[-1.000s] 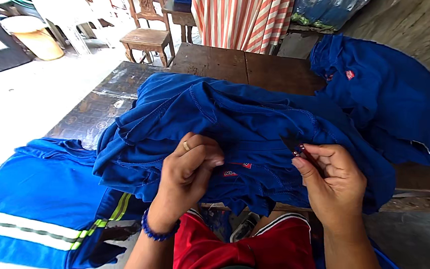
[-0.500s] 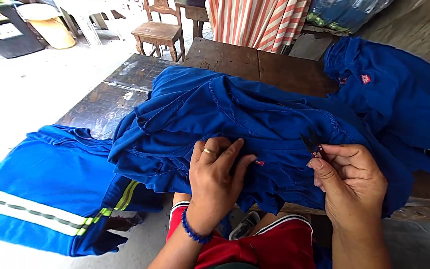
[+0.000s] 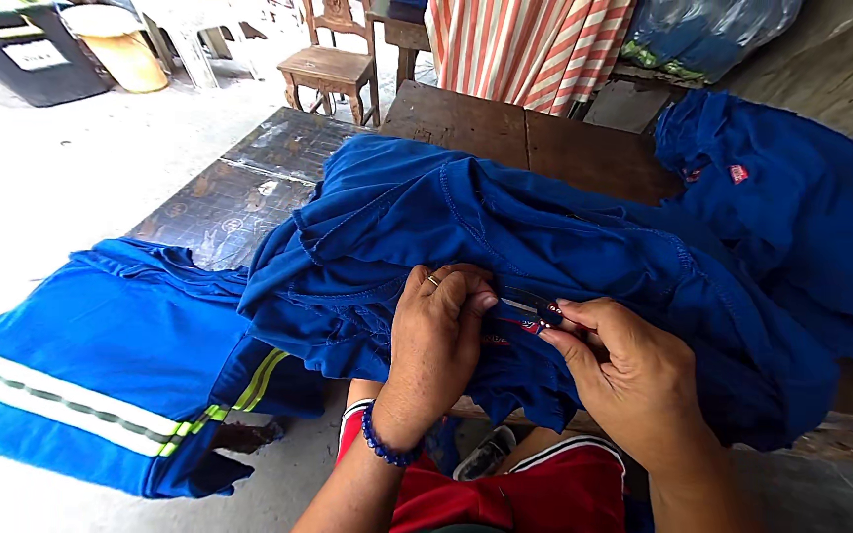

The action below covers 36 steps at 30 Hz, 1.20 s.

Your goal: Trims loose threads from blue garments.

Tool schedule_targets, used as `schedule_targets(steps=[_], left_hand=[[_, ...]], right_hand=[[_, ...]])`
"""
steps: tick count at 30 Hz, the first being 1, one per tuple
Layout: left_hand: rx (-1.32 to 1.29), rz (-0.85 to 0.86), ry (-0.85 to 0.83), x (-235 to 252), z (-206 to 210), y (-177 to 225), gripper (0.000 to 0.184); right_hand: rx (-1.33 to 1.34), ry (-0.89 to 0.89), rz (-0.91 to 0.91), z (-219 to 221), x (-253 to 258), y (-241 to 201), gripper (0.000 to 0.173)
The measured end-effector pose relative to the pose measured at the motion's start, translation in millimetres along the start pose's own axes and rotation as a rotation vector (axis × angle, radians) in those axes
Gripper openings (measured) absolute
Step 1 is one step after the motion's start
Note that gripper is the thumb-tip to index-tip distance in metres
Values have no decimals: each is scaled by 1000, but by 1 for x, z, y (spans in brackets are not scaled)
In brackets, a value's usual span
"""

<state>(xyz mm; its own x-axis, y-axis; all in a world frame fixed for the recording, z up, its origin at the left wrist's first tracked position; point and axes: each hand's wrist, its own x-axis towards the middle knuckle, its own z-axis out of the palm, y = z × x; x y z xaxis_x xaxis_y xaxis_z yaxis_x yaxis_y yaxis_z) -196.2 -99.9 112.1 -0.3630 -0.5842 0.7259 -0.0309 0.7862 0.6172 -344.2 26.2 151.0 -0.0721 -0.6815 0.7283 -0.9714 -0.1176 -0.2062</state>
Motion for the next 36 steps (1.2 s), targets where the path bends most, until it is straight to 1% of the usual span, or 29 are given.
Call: schedule_targets(steps=[7, 11, 14, 16, 19, 21, 23, 25, 27, 28, 29, 31, 32, 34, 35, 36], left_hand=[[-43, 38, -19, -3, -2, -3, 16], [-93, 27, -46, -2, -9, -4, 16], [-162, -28, -62, -2, -15, -4, 18], [-228, -87, -72, -2, -21, -5, 22], [-332, -159, -62, -2, -26, -7, 25], [-436, -195, -24, -3, -26, -11, 27], [-588, -240, 47, -4, -26, -13, 30], [-719, -254, 168, -6, -26, -14, 37], [-760, -221, 305, -12, -23, -14, 38], [-731, -183, 365, -16, -20, -14, 34], [-655, -131, 402, -22, -17, -14, 25], [-397, -41, 437, -33, -10, -13, 5], [-238, -32, 434, -38, -7, -12, 19], [70, -77, 408, -42, -1, -10, 51], [192, -108, 398, -40, 2, -9, 59], [287, -142, 395, -37, 4, -7, 62]], right_hand=[[13, -9, -30, 8, 5, -4, 21], [97, 8, 24, 7, 1, 1, 20], [282, 11, 96, 1, -2, 8, 19], [361, 6, 110, -2, -3, 12, 20], [317, -16, 87, -1, -1, 12, 21], [237, -28, 57, 1, 2, 11, 21], [215, -18, 38, 3, 4, 14, 20], [304, 19, 47, 4, 4, 20, 18], [462, 59, 96, 3, 4, 26, 14], [545, 72, 126, 2, 5, 27, 12], [624, 82, 146, 1, 5, 28, 13], [719, 90, 162, -2, 6, 28, 19], [722, 93, 163, -4, 6, 26, 21], [665, 106, 154, -6, 6, 20, 26], [613, 117, 137, -6, 7, 16, 25], [540, 127, 107, -6, 8, 13, 23]])
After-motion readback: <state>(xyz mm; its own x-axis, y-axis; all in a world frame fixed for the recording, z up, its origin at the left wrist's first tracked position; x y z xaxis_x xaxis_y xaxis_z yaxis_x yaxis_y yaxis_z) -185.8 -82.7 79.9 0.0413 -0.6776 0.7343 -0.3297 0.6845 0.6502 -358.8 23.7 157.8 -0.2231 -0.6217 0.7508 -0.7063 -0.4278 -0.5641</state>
